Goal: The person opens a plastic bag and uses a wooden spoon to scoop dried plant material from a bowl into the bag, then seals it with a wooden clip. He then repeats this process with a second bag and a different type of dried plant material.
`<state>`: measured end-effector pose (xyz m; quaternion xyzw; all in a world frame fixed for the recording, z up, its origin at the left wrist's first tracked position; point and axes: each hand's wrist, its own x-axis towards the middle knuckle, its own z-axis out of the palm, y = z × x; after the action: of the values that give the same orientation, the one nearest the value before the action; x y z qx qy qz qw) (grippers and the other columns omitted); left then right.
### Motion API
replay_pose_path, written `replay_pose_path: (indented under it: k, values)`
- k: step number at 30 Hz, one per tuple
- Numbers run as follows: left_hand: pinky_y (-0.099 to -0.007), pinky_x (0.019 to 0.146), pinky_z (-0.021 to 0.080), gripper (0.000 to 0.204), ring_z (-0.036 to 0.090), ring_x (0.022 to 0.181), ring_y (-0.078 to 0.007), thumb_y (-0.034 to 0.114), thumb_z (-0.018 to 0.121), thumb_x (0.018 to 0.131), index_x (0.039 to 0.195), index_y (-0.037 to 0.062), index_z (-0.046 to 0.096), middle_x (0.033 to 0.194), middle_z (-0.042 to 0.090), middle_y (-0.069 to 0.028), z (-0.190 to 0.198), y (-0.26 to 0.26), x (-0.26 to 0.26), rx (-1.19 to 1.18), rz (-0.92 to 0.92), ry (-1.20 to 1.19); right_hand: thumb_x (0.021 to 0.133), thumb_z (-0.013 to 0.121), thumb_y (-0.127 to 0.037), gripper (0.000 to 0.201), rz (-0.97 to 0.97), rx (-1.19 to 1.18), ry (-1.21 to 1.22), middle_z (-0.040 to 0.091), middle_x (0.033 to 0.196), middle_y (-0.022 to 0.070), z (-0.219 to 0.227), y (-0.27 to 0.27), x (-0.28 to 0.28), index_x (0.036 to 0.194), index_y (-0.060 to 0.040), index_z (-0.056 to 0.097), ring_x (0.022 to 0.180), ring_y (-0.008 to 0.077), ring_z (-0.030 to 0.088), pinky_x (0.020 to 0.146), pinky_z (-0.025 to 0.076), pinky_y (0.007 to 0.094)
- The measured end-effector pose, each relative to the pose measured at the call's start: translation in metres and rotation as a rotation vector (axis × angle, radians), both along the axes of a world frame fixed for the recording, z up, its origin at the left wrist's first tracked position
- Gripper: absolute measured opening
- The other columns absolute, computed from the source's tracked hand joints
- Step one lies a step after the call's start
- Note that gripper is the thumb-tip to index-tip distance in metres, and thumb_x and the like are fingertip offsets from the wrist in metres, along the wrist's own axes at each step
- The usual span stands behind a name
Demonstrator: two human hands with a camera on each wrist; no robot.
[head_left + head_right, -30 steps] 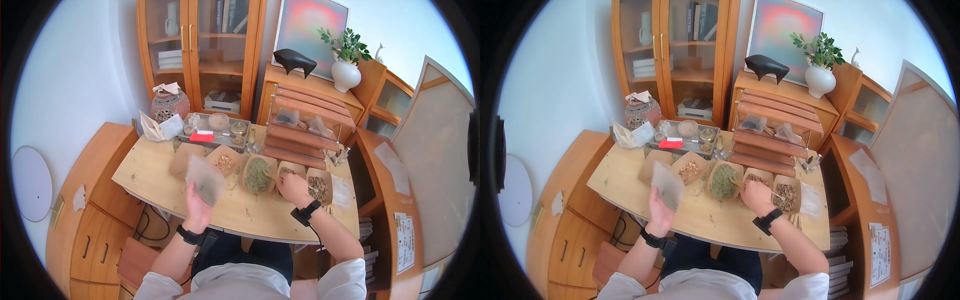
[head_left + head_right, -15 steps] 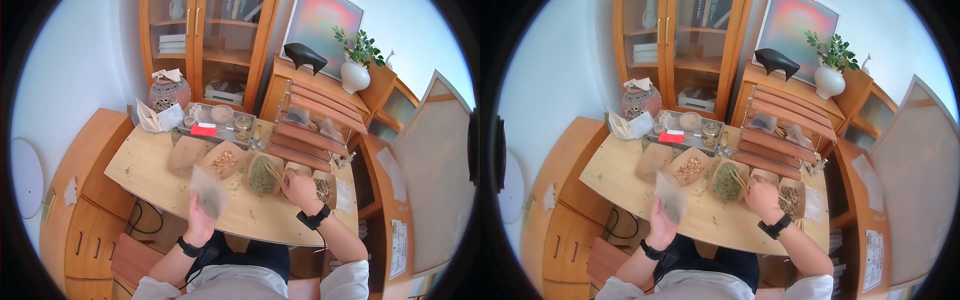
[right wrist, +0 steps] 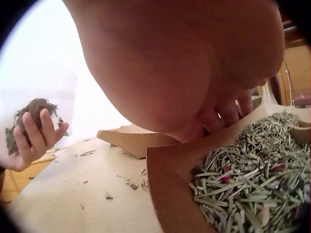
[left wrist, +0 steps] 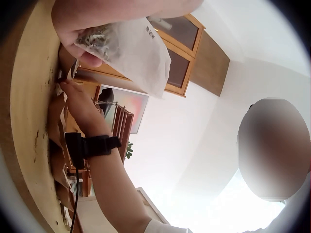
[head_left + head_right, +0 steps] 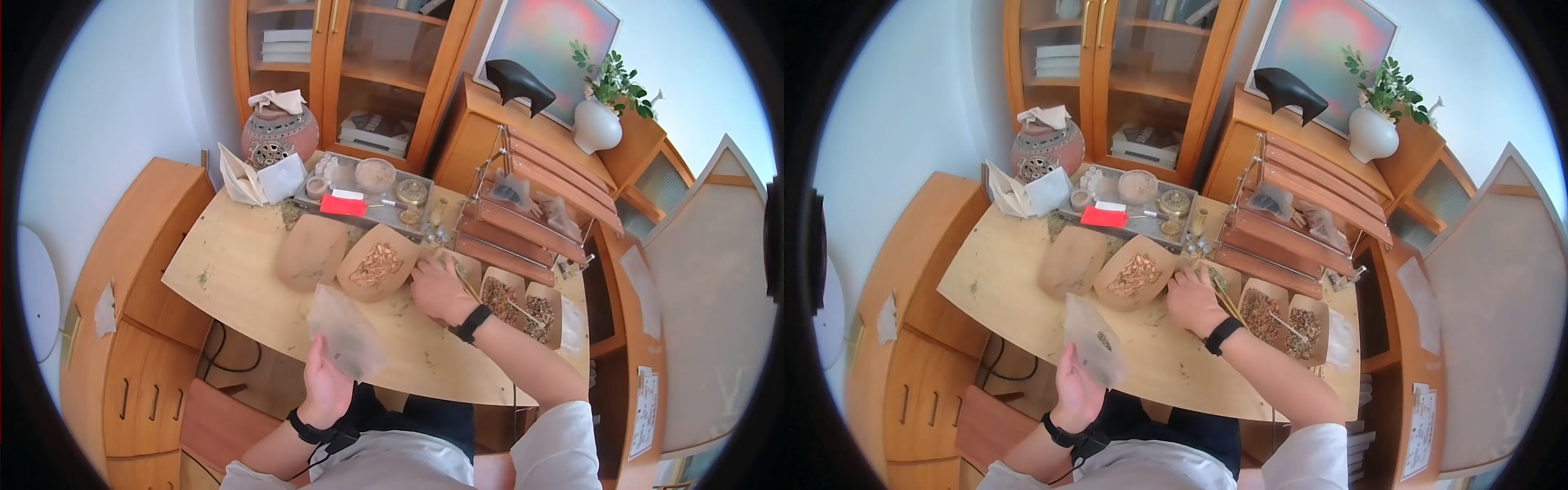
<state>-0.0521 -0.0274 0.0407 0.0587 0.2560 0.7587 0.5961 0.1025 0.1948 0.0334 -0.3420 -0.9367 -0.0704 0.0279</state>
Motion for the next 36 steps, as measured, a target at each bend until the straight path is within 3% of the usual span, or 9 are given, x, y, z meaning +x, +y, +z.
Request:
replay_pose_path:
  k: [4,7,13,16,22,26,29,32,36]
  values:
    - [-0.0427,0.112,0.032,0.051,0.044,0.134,-0.0242,0.038,0.040,0.104,0.146,0.0095,0.039,0.144,0.049,-0.0051,-0.005,-0.004,-0.004,-0.009,0.029,-0.003,0.097,0.048,-0.026,0.043,0.045,-0.092,-0.157,0.051,0.138,0.0146,0.007,-0.010,0.004,0.133,-0.0029,0.054,0.143,0.0301,0.033,0.118,0.019,0.0581]
    - [-0.0425,0.112,0.032,0.051,0.045,0.133,-0.0240,0.038,0.041,0.103,0.145,0.0097,0.040,0.143,0.049,-0.0049,-0.007,-0.005,-0.007,-0.006,0.014,-0.003,0.097,0.047,-0.026,0.044,0.199,-0.109,-0.162,0.051,0.139,0.0140,0.008,-0.027,0.014,0.134,-0.0021,0.053,0.143,0.0281,0.034,0.117,0.019,0.0583]
    - [-0.0422,0.112,0.032,0.050,0.045,0.132,-0.0237,0.038,0.041,0.104,0.145,0.0099,0.040,0.142,0.050,-0.0048,-0.001,-0.005,-0.008,-0.001,-0.016,-0.016,0.095,0.048,-0.028,0.049,0.037,-0.169,-0.094,0.049,0.142,0.0117,0.025,-0.020,0.014,0.136,-0.0017,0.051,0.142,0.0272,0.035,0.119,0.017,0.0575]
    - [-0.0425,0.112,0.032,0.050,0.045,0.132,-0.0238,0.038,0.040,0.104,0.146,0.0101,0.039,0.142,0.049,-0.0050,0.000,-0.004,-0.008,-0.005,-0.009,-0.006,0.094,0.049,-0.028,0.050,0.053,-0.184,-0.065,0.049,0.143,0.0102,0.014,-0.010,0.009,0.137,-0.0022,0.051,0.143,0.0265,0.034,0.119,0.016,0.0570]
    - [-0.0429,0.113,0.031,0.051,0.043,0.133,-0.0243,0.038,0.040,0.104,0.147,0.0098,0.038,0.144,0.048,-0.0052,-0.003,-0.005,-0.012,-0.006,0.018,0.009,0.093,0.052,-0.026,0.046,0.259,-0.206,-0.062,0.052,0.140,0.0094,0.014,-0.046,0.021,0.133,-0.0034,0.055,0.142,0.0263,0.036,0.120,0.015,0.0572]
    - [-0.0429,0.113,0.031,0.052,0.042,0.134,-0.0245,0.038,0.039,0.104,0.147,0.0098,0.037,0.145,0.047,-0.0053,-0.005,-0.004,-0.012,0.001,-0.002,0.024,0.091,0.053,-0.025,0.043,0.104,0.007,-0.018,0.057,0.132,0.0139,0.023,-0.030,0.020,0.126,0.0000,0.060,0.139,0.0302,0.039,0.118,0.016,0.0600]
    - [-0.0429,0.113,0.031,0.052,0.042,0.134,-0.0245,0.038,0.039,0.104,0.148,0.0097,0.037,0.145,0.047,-0.0055,-0.004,-0.002,-0.009,-0.003,-0.017,0.025,0.089,0.053,-0.022,0.039,0.059,0.025,-0.119,0.060,0.125,0.0157,0.019,-0.013,0.010,0.119,0.0006,0.064,0.137,0.0313,0.041,0.117,0.018,0.0615]
    - [-0.0429,0.113,0.030,0.052,0.042,0.134,-0.0245,0.038,0.038,0.105,0.148,0.0095,0.037,0.145,0.047,-0.0057,0.000,-0.002,-0.007,-0.018,-0.011,0.030,0.088,0.052,-0.020,0.035,0.100,0.006,-0.336,0.062,0.120,0.0149,0.026,-0.031,-0.001,0.113,-0.0008,0.066,0.134,0.0304,0.044,0.117,0.018,0.0618]
    - [-0.0427,0.113,0.031,0.052,0.042,0.134,-0.0246,0.038,0.038,0.105,0.148,0.0096,0.036,0.145,0.047,-0.0057,-0.005,-0.004,-0.010,-0.010,-0.005,0.033,0.086,0.055,-0.018,0.031,0.249,-0.028,-0.113,0.062,0.117,0.0112,0.024,-0.051,0.011,0.111,-0.0030,0.067,0.130,0.0266,0.047,0.115,0.023,0.0596]
